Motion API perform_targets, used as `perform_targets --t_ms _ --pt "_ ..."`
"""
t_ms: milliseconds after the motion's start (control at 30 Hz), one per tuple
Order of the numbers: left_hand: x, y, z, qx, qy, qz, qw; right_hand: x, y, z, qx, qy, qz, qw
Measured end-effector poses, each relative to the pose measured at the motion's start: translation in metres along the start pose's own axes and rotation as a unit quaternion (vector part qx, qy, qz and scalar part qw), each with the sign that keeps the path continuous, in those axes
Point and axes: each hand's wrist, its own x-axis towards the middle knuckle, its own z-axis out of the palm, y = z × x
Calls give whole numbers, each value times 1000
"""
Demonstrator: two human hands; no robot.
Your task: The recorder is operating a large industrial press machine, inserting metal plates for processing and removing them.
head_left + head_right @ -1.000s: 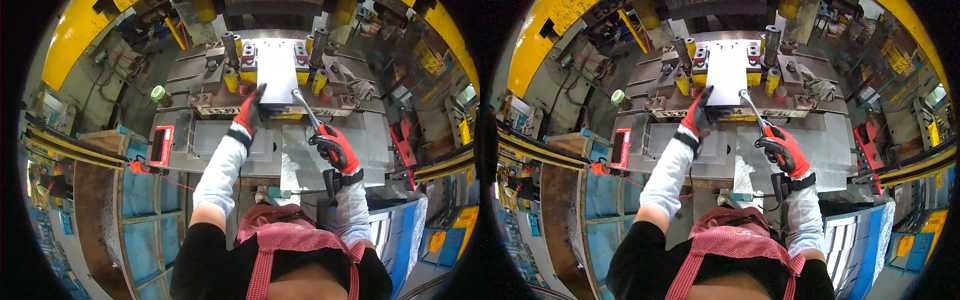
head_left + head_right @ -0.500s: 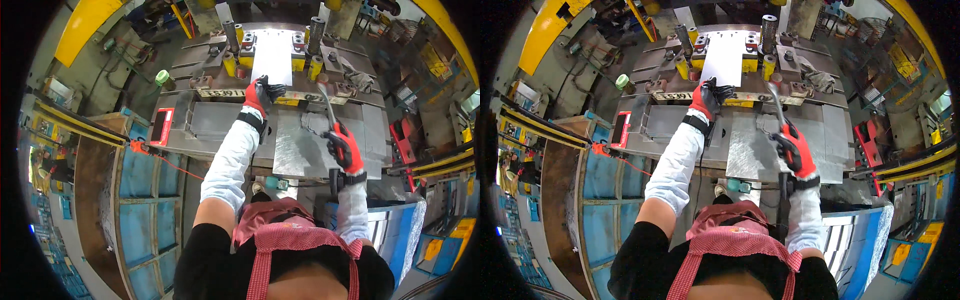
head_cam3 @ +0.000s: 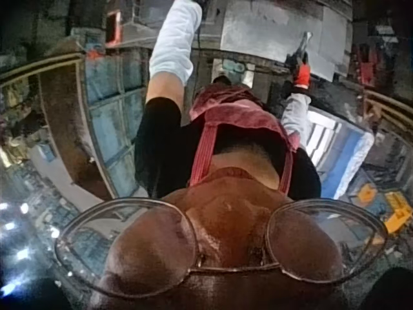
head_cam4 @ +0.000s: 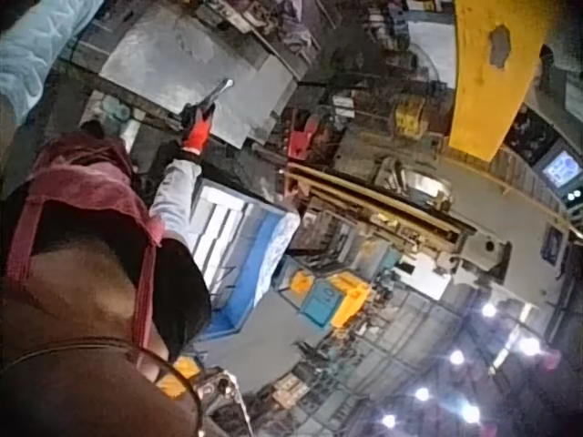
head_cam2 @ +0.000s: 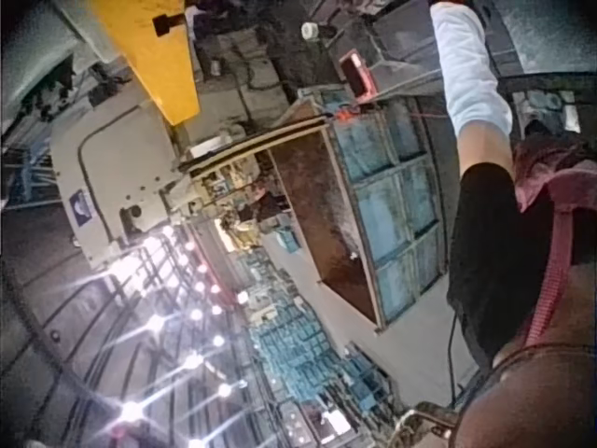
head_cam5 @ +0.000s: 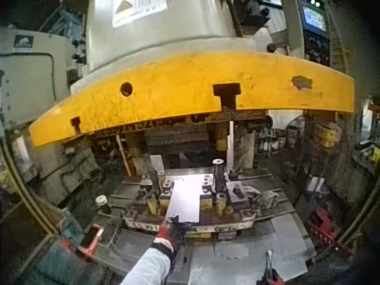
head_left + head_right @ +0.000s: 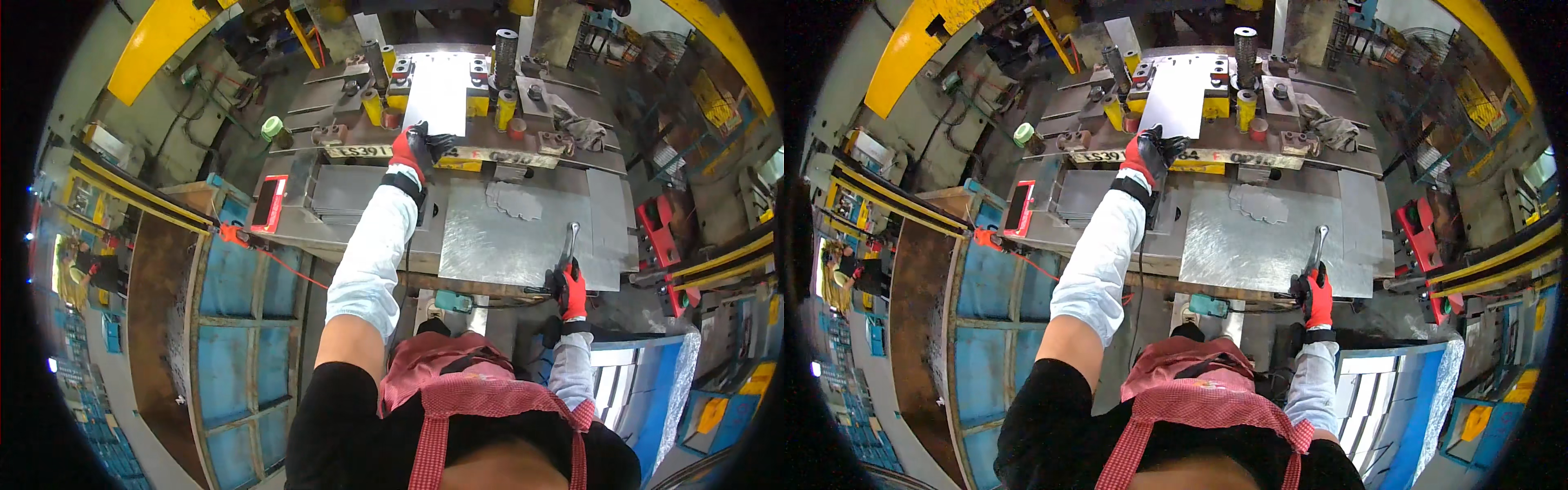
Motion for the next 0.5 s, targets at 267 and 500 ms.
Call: perform_targets --t_ms 267,500 --pt "0 0 5 -13 14 -35 999 8 7 -5 -7 0 -23 1000" --pt "0 0 1 -1 18 -16 1000 -3 -4 6 16 12 10 1000"
